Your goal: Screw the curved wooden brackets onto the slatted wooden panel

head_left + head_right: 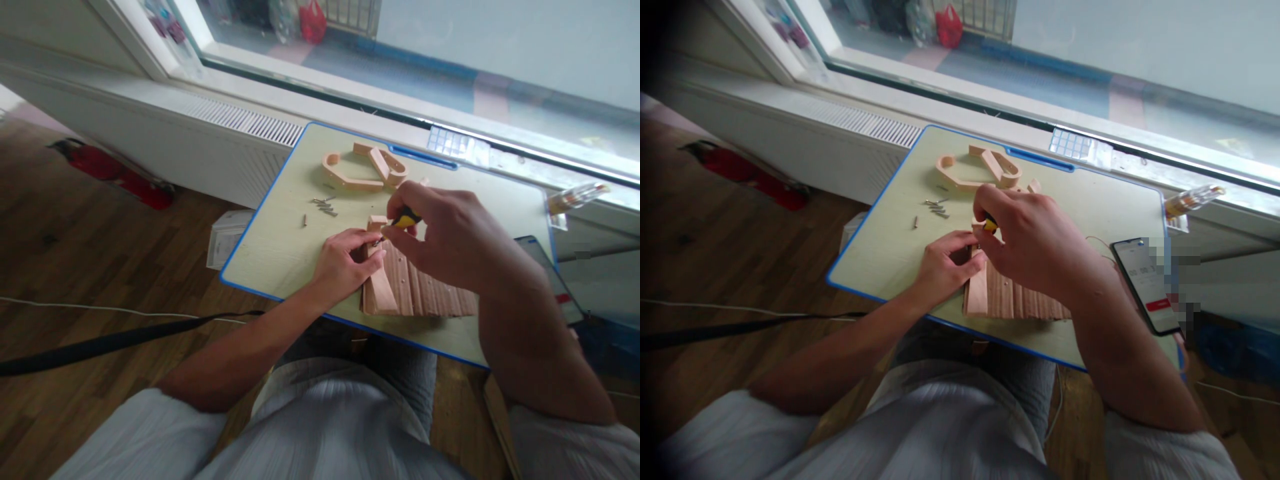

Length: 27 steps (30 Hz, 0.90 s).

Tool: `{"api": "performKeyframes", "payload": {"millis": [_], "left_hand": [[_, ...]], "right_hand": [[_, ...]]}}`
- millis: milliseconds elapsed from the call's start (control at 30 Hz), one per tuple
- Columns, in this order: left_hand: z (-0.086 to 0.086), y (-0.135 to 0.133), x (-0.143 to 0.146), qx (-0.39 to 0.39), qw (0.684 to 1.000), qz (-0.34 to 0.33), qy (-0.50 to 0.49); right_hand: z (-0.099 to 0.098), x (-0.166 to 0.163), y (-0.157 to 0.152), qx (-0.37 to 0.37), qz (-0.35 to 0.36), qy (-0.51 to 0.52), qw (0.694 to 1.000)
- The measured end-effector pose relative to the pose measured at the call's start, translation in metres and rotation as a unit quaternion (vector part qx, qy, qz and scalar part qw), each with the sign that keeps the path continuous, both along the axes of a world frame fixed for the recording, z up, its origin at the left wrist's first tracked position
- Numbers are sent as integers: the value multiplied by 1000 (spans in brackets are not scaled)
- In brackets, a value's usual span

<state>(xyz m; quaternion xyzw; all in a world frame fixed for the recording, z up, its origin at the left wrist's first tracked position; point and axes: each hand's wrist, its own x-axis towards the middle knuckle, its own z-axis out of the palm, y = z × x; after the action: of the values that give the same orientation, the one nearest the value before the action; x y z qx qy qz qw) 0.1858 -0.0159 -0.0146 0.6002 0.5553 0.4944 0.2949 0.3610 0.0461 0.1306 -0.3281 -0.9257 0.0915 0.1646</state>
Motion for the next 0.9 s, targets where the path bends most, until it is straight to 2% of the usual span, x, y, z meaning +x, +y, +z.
{"api": "performKeyframes", "payload": {"millis": [133,233,500,700,900], "left_hand": [[1,0,-2,-5,1000,-10,-18],[2,0,-4,-17,999,-30,-19],[-1,0,-3,-21,999,-19,-31],[-4,1,-2,-6,1000,-15,-25],[-8,0,-3,-33,999,-10,-35]], "right_hand": [[-4,-3,2,19,-17,-3,1000],[-5,-2,3,2,-20,-4,1000],[0,8,3,-28,23,-2,999],[-2,3,4,22,-10,-8,1000],[-5,-1,2,52,-54,-43,996]]}}
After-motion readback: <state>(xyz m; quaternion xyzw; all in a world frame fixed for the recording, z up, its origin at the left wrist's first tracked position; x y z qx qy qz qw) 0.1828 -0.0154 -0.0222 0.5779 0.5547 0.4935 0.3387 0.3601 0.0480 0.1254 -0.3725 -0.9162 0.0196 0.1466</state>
